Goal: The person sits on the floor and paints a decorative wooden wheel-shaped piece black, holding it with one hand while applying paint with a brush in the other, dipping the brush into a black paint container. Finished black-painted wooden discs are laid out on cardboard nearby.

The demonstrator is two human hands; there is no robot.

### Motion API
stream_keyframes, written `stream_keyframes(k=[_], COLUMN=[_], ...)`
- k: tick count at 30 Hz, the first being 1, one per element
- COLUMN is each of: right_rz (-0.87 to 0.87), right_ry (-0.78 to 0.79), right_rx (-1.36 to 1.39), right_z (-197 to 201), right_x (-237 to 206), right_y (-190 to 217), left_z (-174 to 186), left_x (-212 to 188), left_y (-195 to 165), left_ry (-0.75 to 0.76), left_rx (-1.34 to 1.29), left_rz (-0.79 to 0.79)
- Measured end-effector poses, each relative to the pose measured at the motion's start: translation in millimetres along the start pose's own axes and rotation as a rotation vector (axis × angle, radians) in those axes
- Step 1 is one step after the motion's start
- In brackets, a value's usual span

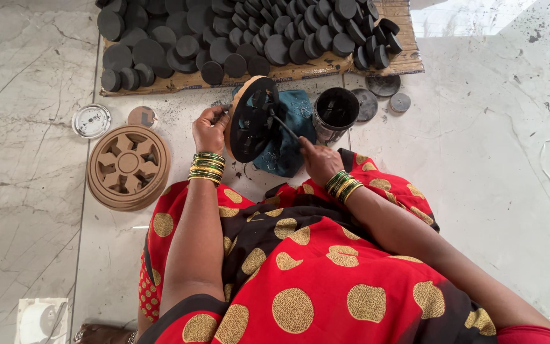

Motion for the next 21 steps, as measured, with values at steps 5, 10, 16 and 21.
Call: stream_keyframes(k=[5, 10, 16, 21], right_rz=[0.004, 0.1, 0.08, -0.139], right_ry=[-0.055, -0.035, -0.031, 0.005], right_rx=[-0.037, -0.032, -0.02, 0.039], right_z=[-7.1, -12.7, -6.0, 6.9], right_x=[-5.9, -8.5, -11.6, -2.8], right_y=[-3.9, 0.6, 7.5, -11.4], left_z=[3.3, 3.8, 4.8, 0.9], left_x=[2.0, 0.9, 1.9, -0.6], left_y=[3.5, 5.8, 6.9, 7.9], left_ry=[-0.012, -0.017, -0.014, 0.001], left_rx=[-0.03, 0.017, -0.013, -0.052], left_rz=[0.022, 0.012, 0.025, 0.065])
Point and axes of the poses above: each hand's wrist, its own x-axis towards the middle knuckle, its own z-axis out of the back of the hand, y = z × x, the point moved 7 cm from there along x, towards the middle knuckle, and after that the axes turned 12 degrees about -x, right-handed, at the moved point
